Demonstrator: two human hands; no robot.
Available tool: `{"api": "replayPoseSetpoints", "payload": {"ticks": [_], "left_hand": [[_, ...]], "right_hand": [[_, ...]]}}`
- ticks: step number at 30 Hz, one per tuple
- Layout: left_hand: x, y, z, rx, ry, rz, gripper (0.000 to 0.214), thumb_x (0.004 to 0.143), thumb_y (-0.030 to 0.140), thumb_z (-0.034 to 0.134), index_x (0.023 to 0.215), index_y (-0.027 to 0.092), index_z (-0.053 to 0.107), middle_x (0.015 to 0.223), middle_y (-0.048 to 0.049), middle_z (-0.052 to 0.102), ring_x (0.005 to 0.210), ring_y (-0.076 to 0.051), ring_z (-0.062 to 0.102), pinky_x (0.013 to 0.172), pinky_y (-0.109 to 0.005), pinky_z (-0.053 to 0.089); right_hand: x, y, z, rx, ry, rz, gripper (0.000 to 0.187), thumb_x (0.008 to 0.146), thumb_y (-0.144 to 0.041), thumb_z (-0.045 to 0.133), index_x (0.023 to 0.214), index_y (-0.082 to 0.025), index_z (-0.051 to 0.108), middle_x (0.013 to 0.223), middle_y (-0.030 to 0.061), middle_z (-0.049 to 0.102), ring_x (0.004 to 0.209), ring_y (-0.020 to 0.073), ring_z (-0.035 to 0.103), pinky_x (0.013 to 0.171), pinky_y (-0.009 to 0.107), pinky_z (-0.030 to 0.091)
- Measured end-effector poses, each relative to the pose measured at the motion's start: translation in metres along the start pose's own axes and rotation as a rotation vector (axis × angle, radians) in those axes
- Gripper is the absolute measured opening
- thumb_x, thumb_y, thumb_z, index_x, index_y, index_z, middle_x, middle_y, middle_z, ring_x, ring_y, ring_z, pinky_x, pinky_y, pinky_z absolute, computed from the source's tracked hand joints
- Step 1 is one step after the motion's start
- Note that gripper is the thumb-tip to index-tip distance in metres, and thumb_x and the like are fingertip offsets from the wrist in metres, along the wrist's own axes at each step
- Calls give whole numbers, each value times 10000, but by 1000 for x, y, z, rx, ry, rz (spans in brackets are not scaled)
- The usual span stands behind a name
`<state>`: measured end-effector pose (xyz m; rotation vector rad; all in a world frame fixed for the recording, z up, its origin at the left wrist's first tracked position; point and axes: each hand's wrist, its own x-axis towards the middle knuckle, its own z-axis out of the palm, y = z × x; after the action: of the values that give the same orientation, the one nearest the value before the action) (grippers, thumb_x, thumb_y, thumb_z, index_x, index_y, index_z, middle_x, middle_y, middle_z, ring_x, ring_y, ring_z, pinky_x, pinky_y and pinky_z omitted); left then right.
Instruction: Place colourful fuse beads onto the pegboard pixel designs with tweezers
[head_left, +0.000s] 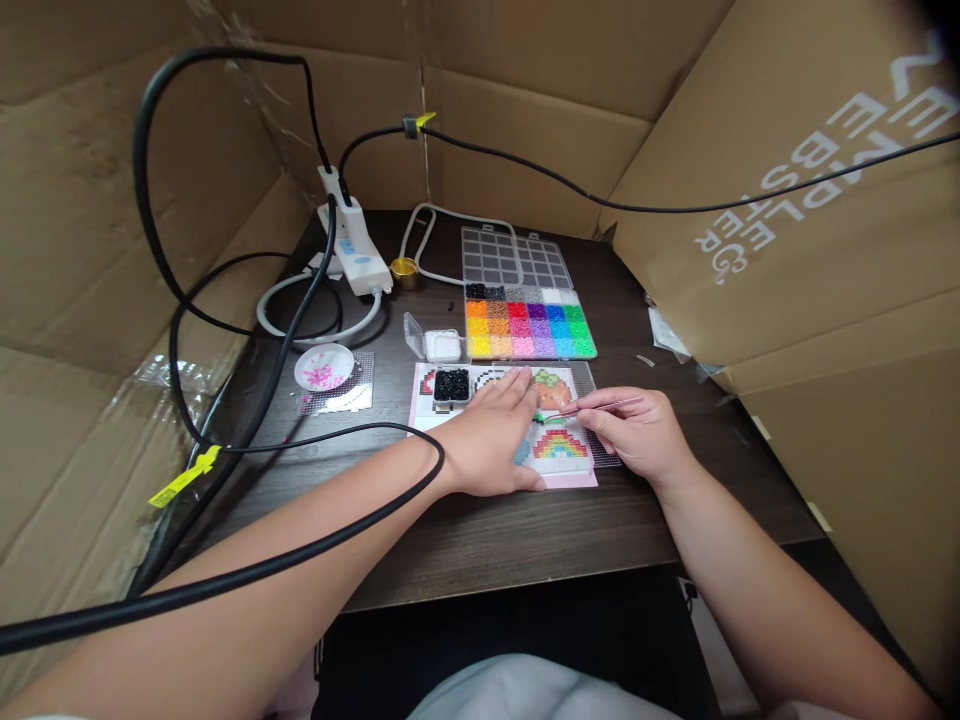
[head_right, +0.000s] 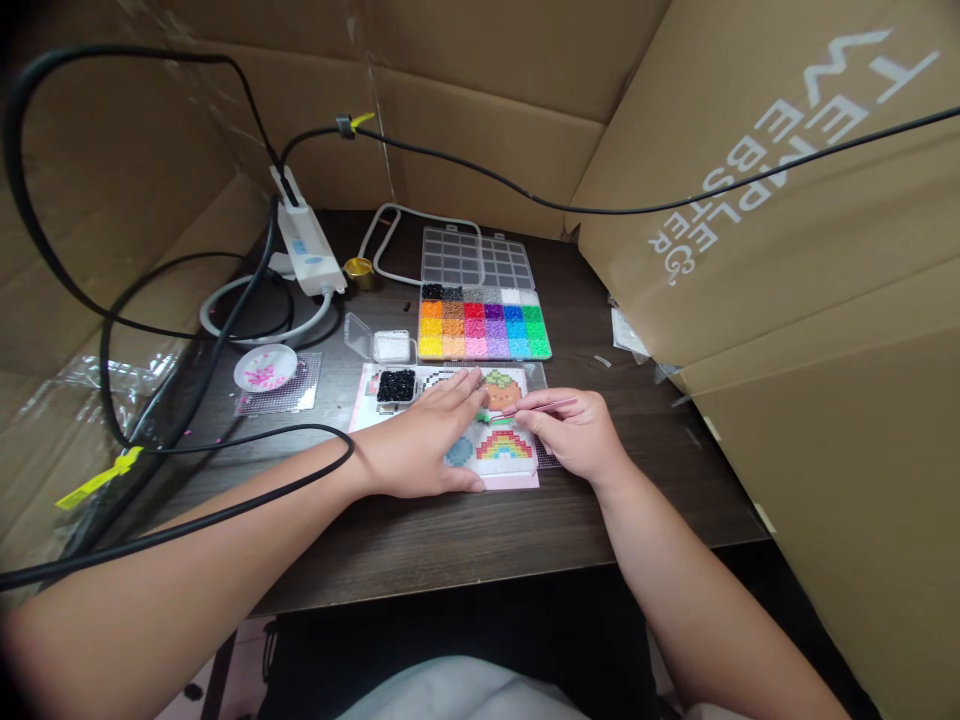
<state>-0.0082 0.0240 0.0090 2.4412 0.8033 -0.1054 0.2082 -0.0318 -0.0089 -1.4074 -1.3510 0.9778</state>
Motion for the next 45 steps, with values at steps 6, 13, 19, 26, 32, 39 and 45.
{"api": "replayPoseSetpoints", "payload": {"ticks": [6,13,19,26,32,39,45], "left_hand": [[0,0,0,1,-4,-4,1124,758,527,771,1574,43,169,1659,-247,-4,1554,-354,-23,1249,-477,93],[-1,1,-2,-9,-22,-20,1129,769,505,781,1579,33,153,1659,-240,-23,1552,-345,-48,1254,-472,83],[-1,2,-2,1,-27,-19,1134,778,520,777,1582,28,144,1654,-240,-44,1552,-340,-52,1256,-476,93],[-1,-3,3,-27,15,12,1143,758,528,787,1584,59,152,1655,-236,-27,1547,-355,-43,1256,-497,93],[-3,-1,1,-32,21,25,1139,750,524,802,1575,45,181,1654,-252,6,1553,-344,-29,1259,-488,95],[-7,0,0,-79,112,65,1040,713,481,832,1529,83,325,1657,-223,182,1547,-385,116,1251,-490,200],[-9,4,-2,-53,74,-33,944,724,529,803,1464,59,452,1598,-238,337,1500,-428,257,1232,-500,253]], "right_hand": [[0,2,0,-24,-6,-4,119,746,-266,777,829,-190,813,780,59,794,546,147,662,437,236,507],[-1,0,1,-11,10,7,123,721,-256,788,813,-179,812,725,57,781,525,143,646,432,232,493],[0,0,1,19,16,29,143,717,-266,787,810,-158,800,720,65,780,355,53,437,332,195,348],[-2,4,-1,104,70,26,178,744,-321,795,815,-158,780,760,86,786,347,52,415,328,209,326],[10,-24,13,168,96,-80,129,736,-300,821,783,-188,777,761,62,787,347,54,427,334,213,349],[43,-60,64,111,-14,-80,164,703,-334,812,746,-177,794,708,52,765,455,110,580,382,220,439],[52,-54,96,-20,-54,-71,89,738,-263,772,686,-195,794,836,55,772,729,170,705,566,251,555]]}}
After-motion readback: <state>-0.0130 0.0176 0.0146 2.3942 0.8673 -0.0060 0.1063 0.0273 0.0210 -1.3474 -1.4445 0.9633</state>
